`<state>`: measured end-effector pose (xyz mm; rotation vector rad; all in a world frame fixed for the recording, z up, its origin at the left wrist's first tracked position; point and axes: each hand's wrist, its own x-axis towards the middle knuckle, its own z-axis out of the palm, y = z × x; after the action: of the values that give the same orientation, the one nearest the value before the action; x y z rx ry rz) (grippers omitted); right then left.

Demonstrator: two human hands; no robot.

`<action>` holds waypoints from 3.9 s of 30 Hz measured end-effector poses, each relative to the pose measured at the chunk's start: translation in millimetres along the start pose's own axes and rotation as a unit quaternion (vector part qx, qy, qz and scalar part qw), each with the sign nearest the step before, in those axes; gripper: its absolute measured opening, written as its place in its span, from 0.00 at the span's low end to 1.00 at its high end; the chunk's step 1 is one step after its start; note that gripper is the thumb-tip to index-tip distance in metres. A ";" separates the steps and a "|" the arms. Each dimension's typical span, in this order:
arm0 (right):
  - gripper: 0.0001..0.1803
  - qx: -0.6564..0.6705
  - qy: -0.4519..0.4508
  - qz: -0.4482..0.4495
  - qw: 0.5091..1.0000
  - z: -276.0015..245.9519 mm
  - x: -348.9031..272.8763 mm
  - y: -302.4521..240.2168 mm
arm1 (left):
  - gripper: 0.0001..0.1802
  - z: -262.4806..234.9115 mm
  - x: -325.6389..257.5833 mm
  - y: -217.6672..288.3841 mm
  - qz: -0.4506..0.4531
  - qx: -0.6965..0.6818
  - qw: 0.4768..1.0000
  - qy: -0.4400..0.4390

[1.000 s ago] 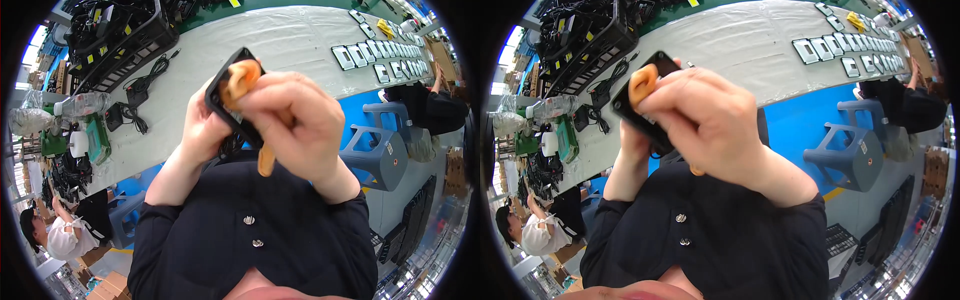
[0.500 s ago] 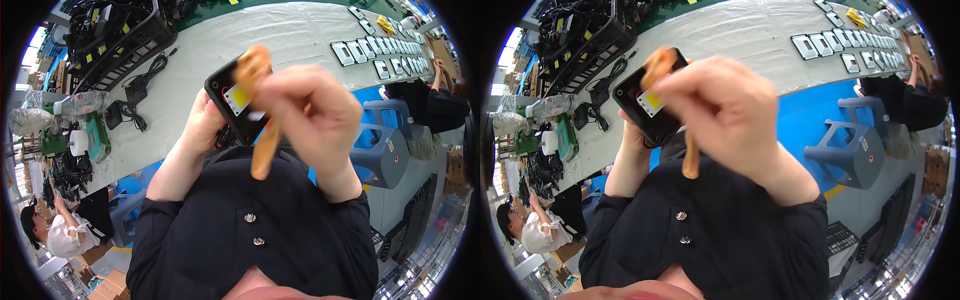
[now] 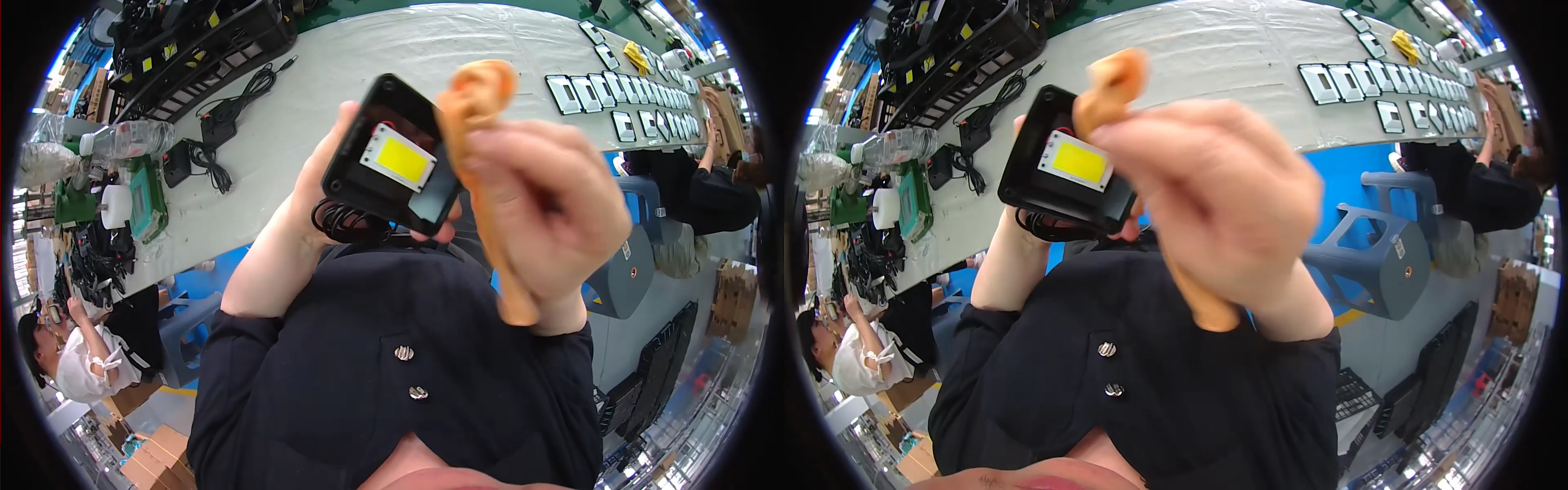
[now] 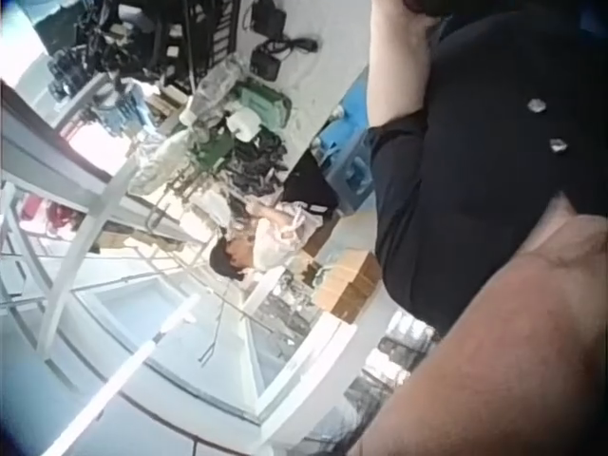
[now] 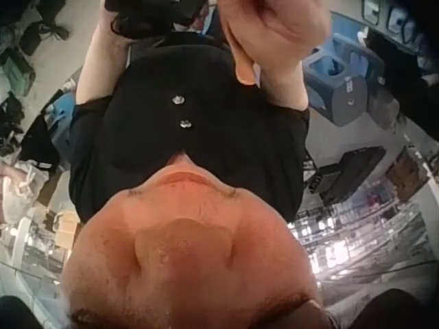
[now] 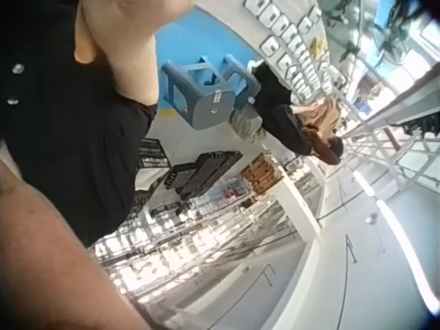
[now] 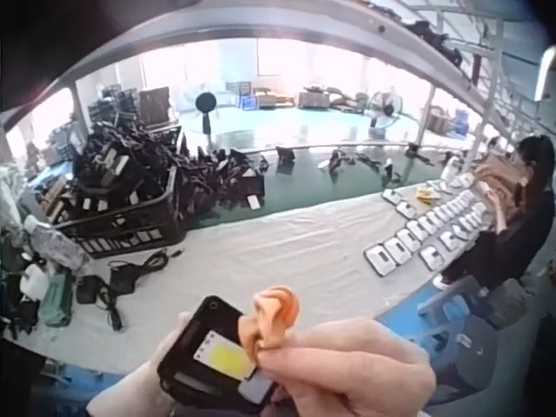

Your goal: Cleaning and inspecting small portable LED work lights using a microfiber cloth.

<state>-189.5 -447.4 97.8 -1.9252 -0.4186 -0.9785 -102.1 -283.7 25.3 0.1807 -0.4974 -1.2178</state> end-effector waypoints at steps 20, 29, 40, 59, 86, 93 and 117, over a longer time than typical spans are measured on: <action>0.15 -0.081 -0.200 -0.085 0.973 -4.3 11.9 -8.9 | 0.45 30.1 -0.7 2.3 -0.075 0.081 0.953 0.283; 0.13 0.008 -0.146 0.003 0.989 -7.1 10.5 1.7 | 0.44 23.6 -5.9 -2.4 -0.096 -0.022 0.979 0.178; 0.13 0.404 0.000 0.248 0.880 -43.2 3.7 13.4 | 0.44 16.4 -16.5 7.9 -0.111 -0.064 0.979 0.161; 0.18 0.158 -0.232 0.184 0.942 -48.4 -37.7 66.1 | 0.31 23.1 61.9 -16.8 -0.216 0.125 0.931 0.267; 0.21 -0.120 -0.072 0.423 0.895 -126.1 -48.1 120.5 | 0.46 -117.7 113.6 -13.4 -0.013 0.864 0.458 0.209; 0.19 -0.212 -0.340 0.198 0.894 -25.3 -11.5 125.4 | 0.53 -95.6 -10.9 3.6 0.036 0.875 0.403 0.266; 0.19 -0.306 -0.528 0.077 0.789 66.1 1.7 118.2 | 0.58 -103.6 -31.6 -2.9 0.108 0.808 0.472 0.336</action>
<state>-84.0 -454.7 13.2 -2.9534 -0.5808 0.2493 -65.2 -268.7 -75.4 2.0863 -0.7701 0.0822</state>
